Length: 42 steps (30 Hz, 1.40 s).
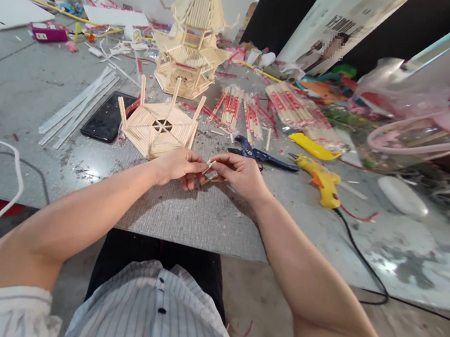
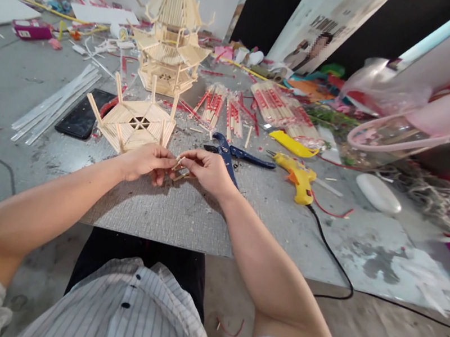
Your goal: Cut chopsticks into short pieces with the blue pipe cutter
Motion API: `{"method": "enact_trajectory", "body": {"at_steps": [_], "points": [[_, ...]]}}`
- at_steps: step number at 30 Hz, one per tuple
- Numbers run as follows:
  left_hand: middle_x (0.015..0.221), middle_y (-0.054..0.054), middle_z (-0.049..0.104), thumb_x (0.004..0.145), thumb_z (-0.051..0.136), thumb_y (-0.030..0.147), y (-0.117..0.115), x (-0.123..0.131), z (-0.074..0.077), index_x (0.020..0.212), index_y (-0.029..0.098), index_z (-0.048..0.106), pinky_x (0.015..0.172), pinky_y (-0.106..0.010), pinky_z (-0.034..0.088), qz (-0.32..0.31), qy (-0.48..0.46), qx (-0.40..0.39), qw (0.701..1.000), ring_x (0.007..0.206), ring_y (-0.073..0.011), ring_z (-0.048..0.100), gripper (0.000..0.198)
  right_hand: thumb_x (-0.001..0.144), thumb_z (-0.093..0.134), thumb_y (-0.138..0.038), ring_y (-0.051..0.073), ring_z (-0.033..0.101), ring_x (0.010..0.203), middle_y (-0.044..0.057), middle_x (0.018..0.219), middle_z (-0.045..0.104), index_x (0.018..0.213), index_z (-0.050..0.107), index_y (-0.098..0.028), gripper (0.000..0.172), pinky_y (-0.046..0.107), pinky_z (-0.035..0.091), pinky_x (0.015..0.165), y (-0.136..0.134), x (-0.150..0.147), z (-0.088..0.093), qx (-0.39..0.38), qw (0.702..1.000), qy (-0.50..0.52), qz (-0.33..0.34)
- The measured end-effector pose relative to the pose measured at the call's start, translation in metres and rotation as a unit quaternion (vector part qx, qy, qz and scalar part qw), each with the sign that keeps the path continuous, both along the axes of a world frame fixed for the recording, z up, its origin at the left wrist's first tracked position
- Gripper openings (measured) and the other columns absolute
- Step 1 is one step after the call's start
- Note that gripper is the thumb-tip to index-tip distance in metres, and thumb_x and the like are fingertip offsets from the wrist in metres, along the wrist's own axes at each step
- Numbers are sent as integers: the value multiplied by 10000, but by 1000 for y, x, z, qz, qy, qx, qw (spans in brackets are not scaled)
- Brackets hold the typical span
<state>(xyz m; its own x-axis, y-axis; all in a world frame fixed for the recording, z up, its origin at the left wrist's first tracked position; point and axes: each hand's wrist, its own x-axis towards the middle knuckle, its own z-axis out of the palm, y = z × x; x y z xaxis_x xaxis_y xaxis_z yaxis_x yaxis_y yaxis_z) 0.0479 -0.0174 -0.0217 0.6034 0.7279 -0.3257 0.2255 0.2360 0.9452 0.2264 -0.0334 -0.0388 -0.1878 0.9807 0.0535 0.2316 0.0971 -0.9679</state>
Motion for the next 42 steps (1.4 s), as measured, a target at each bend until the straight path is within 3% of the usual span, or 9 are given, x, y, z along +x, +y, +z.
{"method": "enact_trajectory", "body": {"at_steps": [11,42], "points": [[660,7,627,858,512,169,-4,3,1,699,108,545,385,-181,418,-2,13,37,999,373,-38,511,174,649,654,-374,70,483,497,17,651,627,792,667,-137,276,242,416,493,-1,0,0,11,999,-29,-7],[622,13,612,875,495,170,-4,3,3,741,98,547,397,-167,427,16,15,15,1000,375,-40,521,161,694,642,-373,79,491,545,18,680,632,802,676,-141,258,248,395,538,1,0,-4,45,998,-35,11]]}}
